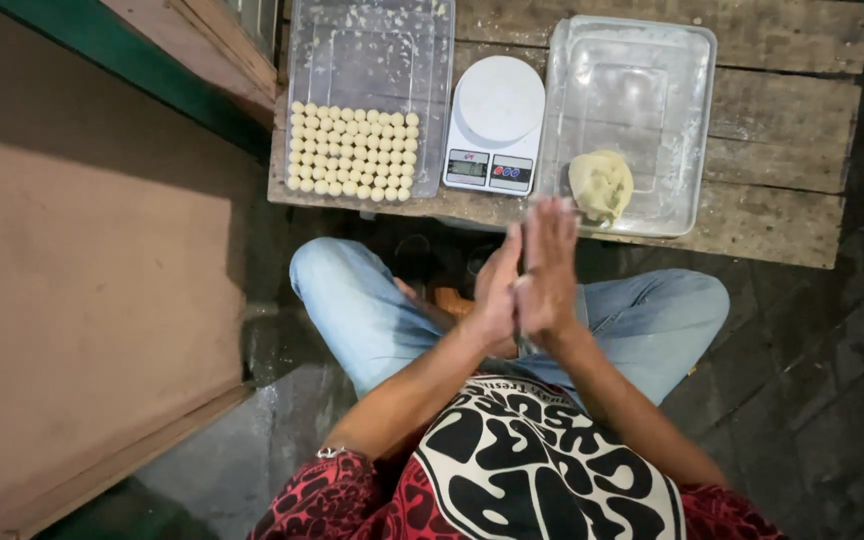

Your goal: Pinching off pieces of dough, weighing them on a digital scale for consistency, and rolling them into small balls by hand.

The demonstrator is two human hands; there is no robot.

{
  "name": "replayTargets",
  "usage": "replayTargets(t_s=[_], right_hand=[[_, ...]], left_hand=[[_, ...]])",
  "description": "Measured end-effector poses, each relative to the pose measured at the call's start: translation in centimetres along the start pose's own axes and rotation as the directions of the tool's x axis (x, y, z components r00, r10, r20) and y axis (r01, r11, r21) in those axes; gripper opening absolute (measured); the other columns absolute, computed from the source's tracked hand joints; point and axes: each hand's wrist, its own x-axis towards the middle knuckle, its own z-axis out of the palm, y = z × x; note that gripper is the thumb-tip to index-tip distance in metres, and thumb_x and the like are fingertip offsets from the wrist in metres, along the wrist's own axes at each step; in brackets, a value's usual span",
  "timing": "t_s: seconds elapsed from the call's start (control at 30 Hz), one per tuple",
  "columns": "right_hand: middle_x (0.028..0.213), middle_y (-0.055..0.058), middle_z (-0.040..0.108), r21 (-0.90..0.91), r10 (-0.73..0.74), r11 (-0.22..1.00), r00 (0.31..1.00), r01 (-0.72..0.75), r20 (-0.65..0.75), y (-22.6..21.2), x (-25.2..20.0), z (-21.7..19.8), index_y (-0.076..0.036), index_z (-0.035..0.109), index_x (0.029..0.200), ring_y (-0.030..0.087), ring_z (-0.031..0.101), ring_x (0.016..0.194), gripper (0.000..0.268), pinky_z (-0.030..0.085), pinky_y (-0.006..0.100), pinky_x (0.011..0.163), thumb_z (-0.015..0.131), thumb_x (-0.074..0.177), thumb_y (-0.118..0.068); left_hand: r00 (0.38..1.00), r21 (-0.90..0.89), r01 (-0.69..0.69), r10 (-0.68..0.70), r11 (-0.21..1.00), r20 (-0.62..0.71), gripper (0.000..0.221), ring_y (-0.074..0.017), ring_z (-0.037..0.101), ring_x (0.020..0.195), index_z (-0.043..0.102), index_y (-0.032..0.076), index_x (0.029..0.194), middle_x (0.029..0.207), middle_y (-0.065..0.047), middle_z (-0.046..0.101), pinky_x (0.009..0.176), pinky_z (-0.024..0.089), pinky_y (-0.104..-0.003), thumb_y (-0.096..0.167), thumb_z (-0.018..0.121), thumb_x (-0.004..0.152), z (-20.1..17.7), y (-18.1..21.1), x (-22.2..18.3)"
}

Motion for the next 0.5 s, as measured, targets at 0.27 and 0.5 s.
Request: replayTargets(t_s=[0.27,0.5], right_hand=[[0.172,0.021,0.016,-0.016,-0.072,0.997,0.997,0.072,-0.005,2.8,1.0,-0.9,0.002,0.024,0.163,0.041,0.002,0.158,0.073,-0.006,0.053,0.128,0.023,0.108,-0.045],[0.175,0.012,0.009,0.103,0.009,0.995,0.999,-0.005,-0.036,0.2,0.9,0.8,-0.002,0.020,0.166,0.038,0.000,0.160,0.082,-0.007,0.053,0.131,0.018,0.106,-0.058]], left_hand=[[0.987,-0.421,0.103,-0.039,0.901,0.157,0.041,-0.0241,0.066,0.102,0.066,-0.007,0.118,0.110,-0.015,0.066,0.091,0.051,-0.036,0.031,0.061,0.104,-1.7,-11.8,4.9],[0.967,0.278,-0.242,0.209,0.929,0.143,0.049,-0.0423,0.058,0.128,0.067,0.000,0.130,0.128,-0.029,0.066,0.113,0.041,-0.051,0.040,0.059,0.104,-4.2,-15.4,5.9]])
